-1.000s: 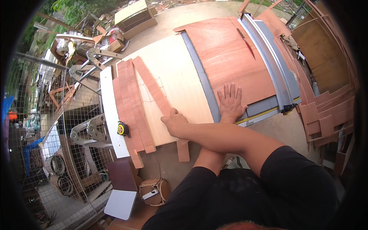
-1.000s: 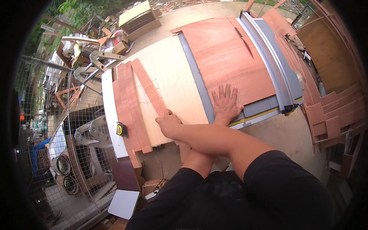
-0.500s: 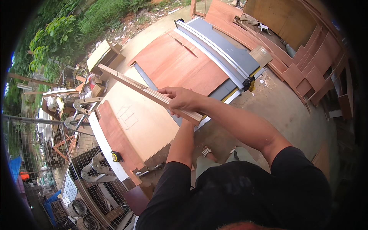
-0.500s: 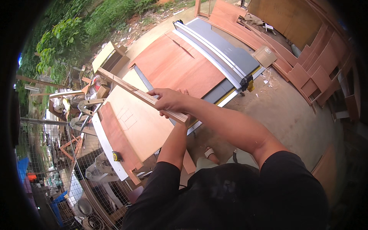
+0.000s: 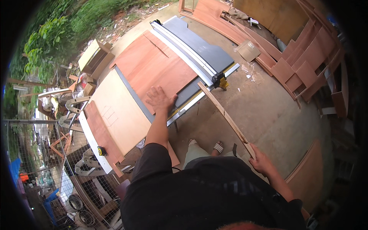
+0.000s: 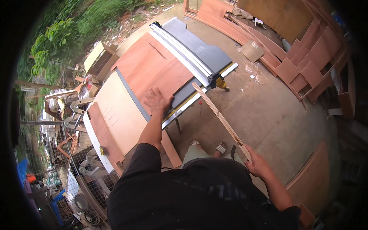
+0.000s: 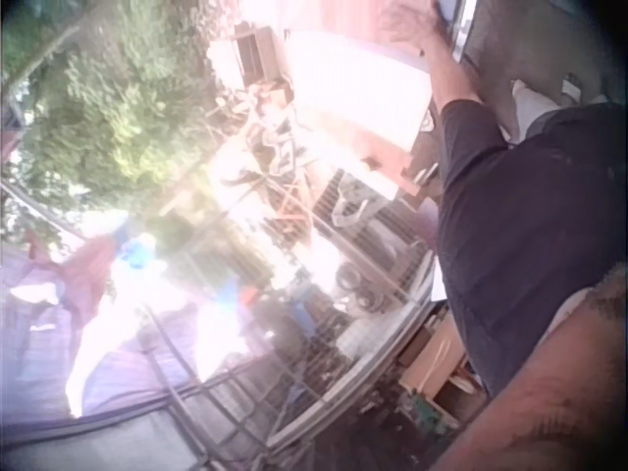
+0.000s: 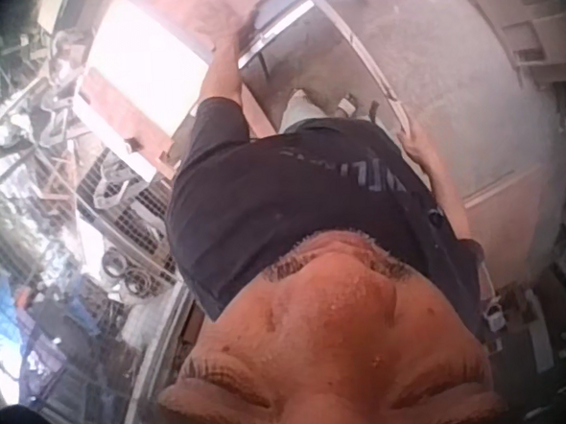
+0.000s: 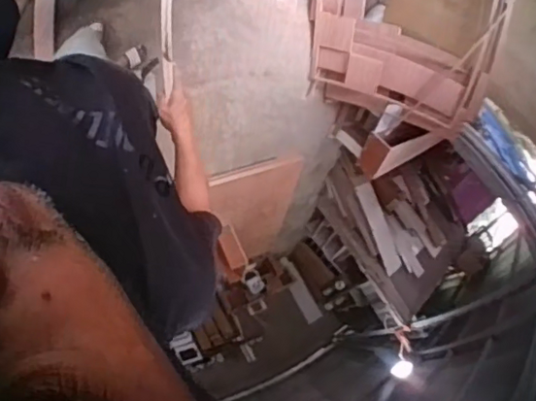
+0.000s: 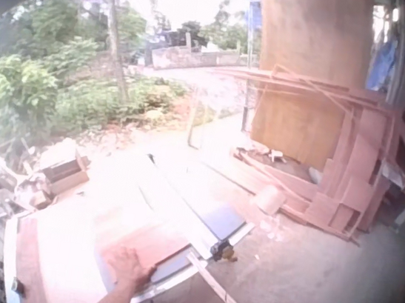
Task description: The person uses a table saw to cut a large sheet of wood into smaller pieces. They guide the wood through the saw using a push stick, measure the cut pieces with a tape measure, and stack the finished pieces.
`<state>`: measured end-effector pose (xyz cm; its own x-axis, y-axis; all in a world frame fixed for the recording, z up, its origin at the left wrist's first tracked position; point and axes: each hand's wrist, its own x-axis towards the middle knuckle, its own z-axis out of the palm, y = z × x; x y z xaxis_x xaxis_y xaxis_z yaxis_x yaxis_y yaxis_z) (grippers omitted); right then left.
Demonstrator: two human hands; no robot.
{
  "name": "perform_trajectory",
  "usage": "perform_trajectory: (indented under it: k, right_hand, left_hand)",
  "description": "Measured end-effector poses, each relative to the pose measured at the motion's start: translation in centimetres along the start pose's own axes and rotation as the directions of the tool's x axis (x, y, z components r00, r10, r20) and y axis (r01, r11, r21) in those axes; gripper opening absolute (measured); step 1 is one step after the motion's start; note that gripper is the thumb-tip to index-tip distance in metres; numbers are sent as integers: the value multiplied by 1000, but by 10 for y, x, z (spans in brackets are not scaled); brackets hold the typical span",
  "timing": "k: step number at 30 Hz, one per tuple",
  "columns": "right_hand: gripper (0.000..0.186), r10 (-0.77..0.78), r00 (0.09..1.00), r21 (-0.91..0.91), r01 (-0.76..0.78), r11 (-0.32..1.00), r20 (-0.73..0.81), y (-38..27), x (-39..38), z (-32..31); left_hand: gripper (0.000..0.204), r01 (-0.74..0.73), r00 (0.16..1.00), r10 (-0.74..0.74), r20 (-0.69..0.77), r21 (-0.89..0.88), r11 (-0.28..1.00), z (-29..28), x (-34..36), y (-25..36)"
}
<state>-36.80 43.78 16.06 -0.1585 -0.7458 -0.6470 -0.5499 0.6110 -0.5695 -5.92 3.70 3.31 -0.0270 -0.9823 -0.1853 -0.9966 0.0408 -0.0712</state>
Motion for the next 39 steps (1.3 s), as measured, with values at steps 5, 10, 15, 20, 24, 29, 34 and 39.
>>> perform_trajectory:
  k: [5, 10, 15, 20, 24, 29, 34, 39]
  right_hand:
    - [76, 17, 1000, 105, -20, 994, 26, 13, 22, 19]
    - [77, -45, 999, 162, 43, 986, 13, 33, 30, 22]
    - [81, -122, 993, 165, 118, 979, 13, 39, 40, 14]
    - [100, -247, 947, 676, 47, 735, 203, 37, 70, -12]
    - [113, -321, 920, 877, -47, 479, 225, 43, 23, -28]
    - [97, -325, 945, 843, 147, 517, 35, 77, -5, 9]
    - [84, -296, 954, 880, 187, 437, -55, 74, -28, 19]
    - [73, -322, 905, 705, 419, 573, -277, 81, -29, 27]
  left_hand:
    - [106, -12, 998, 12, -66, 0, 1000, 11, 2, -1]
    - [107, -18, 995, 19, -102, 14, 1000, 16, 1, 0]
    - [108, -20, 998, 22, -66, 25, 999, 15, 0, -1]
    - [108, -20, 997, 23, -75, 42, 999, 18, 4, 0]
    - [110, -9, 997, 11, -70, 33, 999, 21, 5, -4]
    - [111, -8, 998, 10, -64, 35, 999, 12, 3, 1]
    - [109, 2, 999, 0, -47, 38, 999, 13, 3, -1]
    - [108, 6, 1000, -6, 2, 18, 1000, 5, 1, 3]
